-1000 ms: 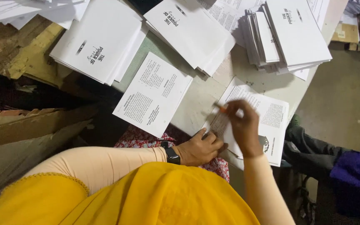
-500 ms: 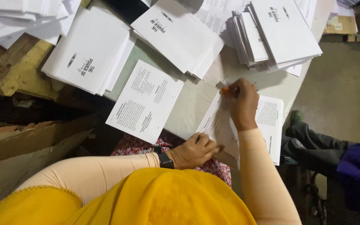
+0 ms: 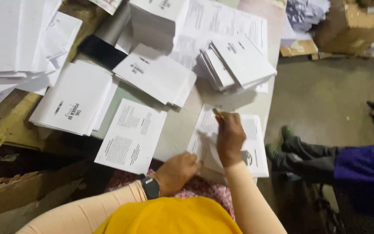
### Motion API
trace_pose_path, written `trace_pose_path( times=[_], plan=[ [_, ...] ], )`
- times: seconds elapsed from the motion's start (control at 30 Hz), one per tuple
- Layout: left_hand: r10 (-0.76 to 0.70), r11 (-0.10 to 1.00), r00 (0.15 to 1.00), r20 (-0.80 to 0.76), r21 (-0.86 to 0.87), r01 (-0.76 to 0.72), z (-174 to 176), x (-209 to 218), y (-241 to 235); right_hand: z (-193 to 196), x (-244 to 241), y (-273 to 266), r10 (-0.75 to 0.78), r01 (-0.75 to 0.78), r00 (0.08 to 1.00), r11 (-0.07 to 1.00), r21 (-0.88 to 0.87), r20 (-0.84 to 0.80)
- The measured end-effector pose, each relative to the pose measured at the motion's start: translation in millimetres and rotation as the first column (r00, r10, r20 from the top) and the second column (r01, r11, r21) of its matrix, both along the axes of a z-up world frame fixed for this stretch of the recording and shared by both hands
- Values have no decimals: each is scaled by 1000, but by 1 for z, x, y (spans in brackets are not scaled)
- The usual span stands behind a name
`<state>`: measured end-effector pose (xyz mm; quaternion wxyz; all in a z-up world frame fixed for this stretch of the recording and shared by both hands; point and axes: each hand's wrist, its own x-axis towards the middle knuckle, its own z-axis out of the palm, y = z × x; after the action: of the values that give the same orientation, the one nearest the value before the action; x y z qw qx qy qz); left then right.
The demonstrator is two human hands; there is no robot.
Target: Folding printed paper sheets into booklets and organizing them into neat stacks on a work table.
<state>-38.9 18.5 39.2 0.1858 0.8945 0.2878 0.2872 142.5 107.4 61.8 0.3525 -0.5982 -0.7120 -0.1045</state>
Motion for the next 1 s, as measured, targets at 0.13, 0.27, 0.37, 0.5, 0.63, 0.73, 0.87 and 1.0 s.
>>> trace_pose_path(
  times=[0.13, 0.27, 0.37, 0.5, 0.63, 0.73, 0.87, 1.0],
  plan=[
    [207, 971, 978, 37, -134, -200, -9, -4, 13, 13, 60, -56, -297, 50, 745, 918, -394, -598],
    [392, 883, 919, 36, -293, -366, 17, 2, 21, -11, 142, -94, -497, 369, 825, 834, -411, -270],
    [437, 840, 899, -28, -343, -420, 30, 16, 22, -45, 186, -102, -567, 347, 775, 752, -561, -280],
    [445, 810, 892, -82, -389, -439, 28, 24, 23, -54, 182, -104, -703, 219, 631, 566, -795, -328],
    [478, 770, 875, -70, -445, -457, 28, 24, 24, -21, 154, -108, -708, 115, 521, 612, -783, -477],
    [503, 728, 861, -73, -501, -468, 28, 26, 24, 29, 116, -115, -690, 32, 356, 683, -730, -630],
    [510, 698, 852, -118, -522, -490, 40, 28, 26, 38, 108, -121, -671, 45, 310, 718, -695, -673],
    [527, 662, 839, -137, -553, -506, 34, 29, 29, 32, 106, -127, -613, 49, 321, 772, -633, -722]
  ],
)
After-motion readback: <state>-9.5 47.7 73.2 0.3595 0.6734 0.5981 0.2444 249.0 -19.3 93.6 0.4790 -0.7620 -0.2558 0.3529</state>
